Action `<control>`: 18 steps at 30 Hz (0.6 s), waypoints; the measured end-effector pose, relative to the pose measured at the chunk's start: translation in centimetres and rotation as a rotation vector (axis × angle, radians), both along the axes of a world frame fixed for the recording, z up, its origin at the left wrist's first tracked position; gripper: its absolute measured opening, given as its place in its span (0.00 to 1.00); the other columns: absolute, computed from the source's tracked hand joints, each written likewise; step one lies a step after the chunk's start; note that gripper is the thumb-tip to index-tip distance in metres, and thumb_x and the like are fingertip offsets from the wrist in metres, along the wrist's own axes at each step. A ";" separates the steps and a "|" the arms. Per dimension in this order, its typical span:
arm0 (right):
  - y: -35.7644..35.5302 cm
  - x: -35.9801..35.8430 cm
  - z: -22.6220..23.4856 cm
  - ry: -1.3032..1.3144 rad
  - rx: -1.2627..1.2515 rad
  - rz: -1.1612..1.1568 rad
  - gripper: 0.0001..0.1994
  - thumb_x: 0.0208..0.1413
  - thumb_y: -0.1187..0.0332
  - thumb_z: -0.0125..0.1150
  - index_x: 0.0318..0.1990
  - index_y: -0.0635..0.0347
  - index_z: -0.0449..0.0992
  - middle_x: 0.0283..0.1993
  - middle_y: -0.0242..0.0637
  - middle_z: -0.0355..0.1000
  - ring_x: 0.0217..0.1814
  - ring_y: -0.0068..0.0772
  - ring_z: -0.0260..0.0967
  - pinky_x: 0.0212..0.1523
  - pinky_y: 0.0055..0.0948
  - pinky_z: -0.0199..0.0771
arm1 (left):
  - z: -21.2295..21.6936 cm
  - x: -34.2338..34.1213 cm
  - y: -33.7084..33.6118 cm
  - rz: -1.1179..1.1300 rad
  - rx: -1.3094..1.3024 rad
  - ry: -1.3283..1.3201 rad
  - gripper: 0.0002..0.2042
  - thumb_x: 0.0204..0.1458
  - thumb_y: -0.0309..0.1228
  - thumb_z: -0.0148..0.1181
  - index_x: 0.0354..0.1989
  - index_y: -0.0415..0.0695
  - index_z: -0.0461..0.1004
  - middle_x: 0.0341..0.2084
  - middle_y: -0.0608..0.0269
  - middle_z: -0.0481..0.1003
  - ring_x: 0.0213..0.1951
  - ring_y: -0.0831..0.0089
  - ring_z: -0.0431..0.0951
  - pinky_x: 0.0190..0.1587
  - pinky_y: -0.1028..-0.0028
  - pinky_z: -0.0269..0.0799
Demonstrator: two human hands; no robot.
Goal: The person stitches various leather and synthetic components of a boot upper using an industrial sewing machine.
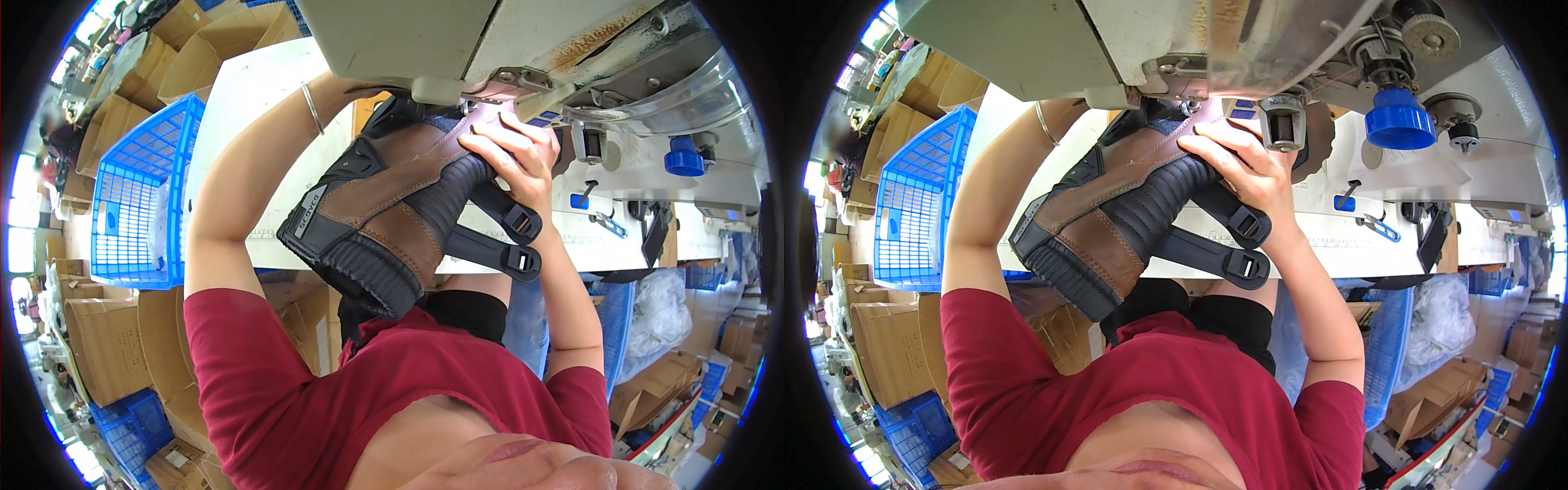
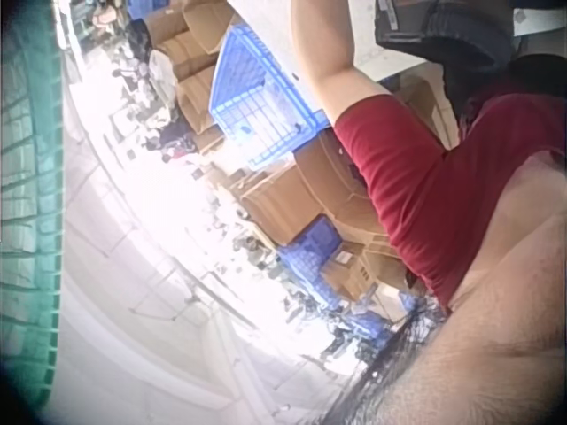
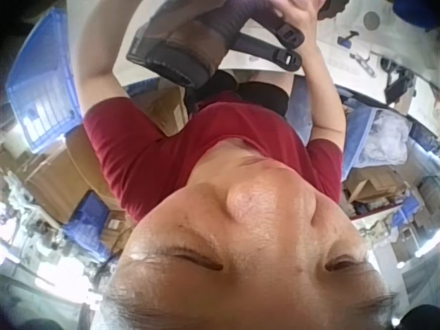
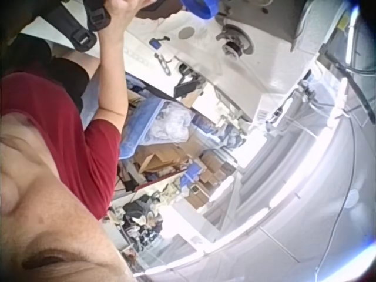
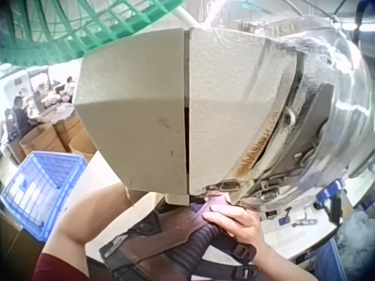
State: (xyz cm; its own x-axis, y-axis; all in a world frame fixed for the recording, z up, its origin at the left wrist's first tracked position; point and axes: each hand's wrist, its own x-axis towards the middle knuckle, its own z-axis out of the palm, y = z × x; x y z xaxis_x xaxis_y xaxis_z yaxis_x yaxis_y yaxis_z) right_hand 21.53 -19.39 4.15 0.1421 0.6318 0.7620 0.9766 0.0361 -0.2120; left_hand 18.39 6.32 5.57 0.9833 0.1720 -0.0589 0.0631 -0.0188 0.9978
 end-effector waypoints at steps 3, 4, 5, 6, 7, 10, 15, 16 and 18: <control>-0.1 0.2 -0.2 0.027 -0.010 0.014 0.24 0.35 0.76 0.66 0.46 0.50 0.78 0.47 0.34 0.72 0.47 0.39 0.72 0.48 0.35 0.74 | -0.2 -0.3 0.0 -0.003 -0.001 0.004 0.15 0.51 0.28 0.58 0.48 0.39 0.73 0.39 0.58 0.76 0.38 0.71 0.78 0.39 0.76 0.76; -0.2 0.2 -0.2 0.028 -0.010 0.011 0.24 0.35 0.76 0.66 0.46 0.50 0.78 0.47 0.34 0.72 0.47 0.39 0.72 0.48 0.35 0.74 | -0.2 -0.4 0.0 -0.005 -0.002 0.005 0.15 0.51 0.28 0.58 0.48 0.39 0.73 0.39 0.58 0.76 0.38 0.71 0.78 0.39 0.76 0.76; -0.2 0.3 -0.2 0.038 -0.019 0.021 0.24 0.35 0.76 0.66 0.46 0.50 0.78 0.47 0.34 0.72 0.47 0.38 0.72 0.49 0.34 0.73 | -0.1 -0.6 -0.1 -0.004 0.000 0.006 0.15 0.52 0.28 0.58 0.48 0.39 0.73 0.39 0.58 0.76 0.38 0.71 0.78 0.39 0.76 0.76; -0.3 0.4 -0.1 0.047 -0.030 0.025 0.24 0.35 0.77 0.65 0.46 0.50 0.78 0.48 0.35 0.72 0.47 0.38 0.72 0.49 0.34 0.73 | 0.0 -0.8 -0.4 -0.007 0.000 0.007 0.15 0.52 0.28 0.58 0.48 0.39 0.73 0.39 0.58 0.76 0.38 0.71 0.78 0.39 0.76 0.76; -0.4 0.4 0.0 0.048 -0.029 0.020 0.24 0.35 0.77 0.65 0.46 0.50 0.78 0.48 0.35 0.72 0.47 0.38 0.72 0.49 0.34 0.73 | 0.0 -2.6 -0.3 -0.011 0.001 0.008 0.15 0.52 0.28 0.58 0.48 0.39 0.73 0.39 0.58 0.76 0.38 0.71 0.78 0.39 0.76 0.76; -0.3 0.6 0.0 0.074 -0.043 0.051 0.24 0.35 0.77 0.65 0.46 0.50 0.78 0.47 0.35 0.73 0.46 0.37 0.73 0.49 0.34 0.74 | -0.1 -1.3 -0.6 -0.010 -0.001 0.010 0.15 0.52 0.29 0.58 0.48 0.39 0.73 0.39 0.58 0.76 0.38 0.71 0.78 0.39 0.76 0.76; -0.4 1.2 0.5 0.027 -0.045 0.079 0.22 0.34 0.76 0.66 0.44 0.52 0.79 0.46 0.36 0.74 0.45 0.37 0.73 0.47 0.32 0.74 | -0.2 -1.1 -1.4 -0.013 -0.008 0.014 0.15 0.52 0.29 0.58 0.48 0.39 0.73 0.39 0.58 0.76 0.38 0.72 0.78 0.39 0.76 0.76; -0.4 1.4 0.5 0.028 -0.042 0.098 0.22 0.34 0.75 0.66 0.44 0.53 0.79 0.46 0.36 0.73 0.44 0.37 0.73 0.46 0.32 0.73 | -0.1 -0.7 -1.3 -0.012 -0.009 0.014 0.15 0.52 0.29 0.58 0.48 0.39 0.73 0.38 0.58 0.76 0.38 0.72 0.78 0.39 0.76 0.76; -0.5 1.4 0.6 0.055 -0.048 0.107 0.22 0.34 0.75 0.66 0.44 0.54 0.79 0.46 0.37 0.73 0.44 0.38 0.73 0.46 0.32 0.73 | -0.2 -1.2 -1.4 -0.012 -0.012 0.012 0.15 0.52 0.29 0.58 0.48 0.39 0.73 0.38 0.58 0.76 0.38 0.72 0.78 0.39 0.76 0.76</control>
